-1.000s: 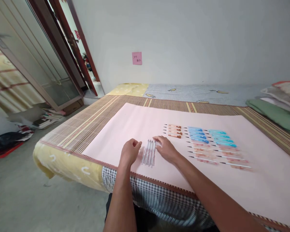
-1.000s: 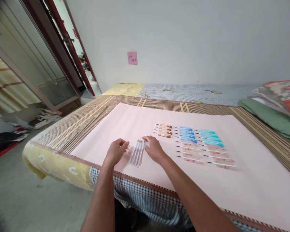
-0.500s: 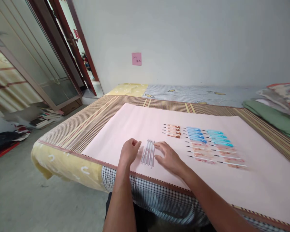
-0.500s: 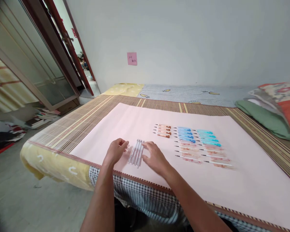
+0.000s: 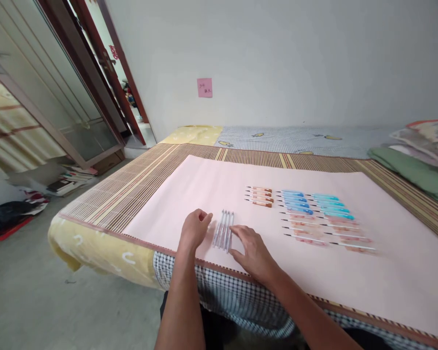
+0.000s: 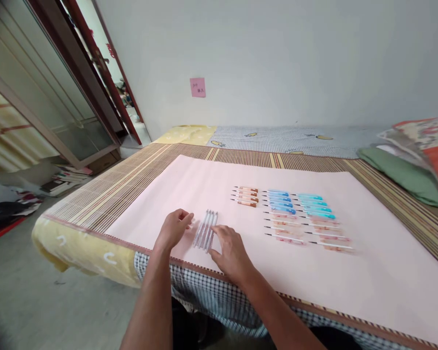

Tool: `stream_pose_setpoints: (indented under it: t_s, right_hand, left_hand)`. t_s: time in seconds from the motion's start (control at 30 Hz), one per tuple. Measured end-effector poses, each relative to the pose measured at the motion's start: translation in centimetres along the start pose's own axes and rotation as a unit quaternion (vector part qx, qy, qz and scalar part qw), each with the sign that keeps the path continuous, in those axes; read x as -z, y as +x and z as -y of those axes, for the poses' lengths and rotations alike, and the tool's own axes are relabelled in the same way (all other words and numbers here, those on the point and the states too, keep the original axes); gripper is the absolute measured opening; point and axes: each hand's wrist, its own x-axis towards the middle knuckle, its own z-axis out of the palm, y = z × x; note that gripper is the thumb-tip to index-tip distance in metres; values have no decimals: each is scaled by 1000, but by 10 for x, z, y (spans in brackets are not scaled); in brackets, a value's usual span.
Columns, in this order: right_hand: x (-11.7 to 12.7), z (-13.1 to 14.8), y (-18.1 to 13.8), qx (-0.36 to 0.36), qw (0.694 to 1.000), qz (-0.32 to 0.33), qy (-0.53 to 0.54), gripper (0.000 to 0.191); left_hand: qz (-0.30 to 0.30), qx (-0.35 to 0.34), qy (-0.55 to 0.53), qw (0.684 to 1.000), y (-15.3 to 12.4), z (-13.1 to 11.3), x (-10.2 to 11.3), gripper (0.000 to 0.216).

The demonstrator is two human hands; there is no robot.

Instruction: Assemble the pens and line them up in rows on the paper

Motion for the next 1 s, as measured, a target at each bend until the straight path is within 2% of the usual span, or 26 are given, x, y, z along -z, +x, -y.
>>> stream_pose_setpoints:
  t_s: [0.67, 0.9, 1.0]
  right_hand:
    - [0, 2, -2, -3, 1000, 1, 0, 50]
    - [-7, -2, -5, 20, 1000, -12, -14, 43]
    - [-9, -3, -6, 34, 999, -19, -23, 42]
  left_hand:
    - [4, -4, -4, 1000, 1, 0, -4, 24]
    - [48, 28, -9, 998, -3, -6, -3, 16]
    - [77, 18, 17, 997, -5, -9, -4, 16]
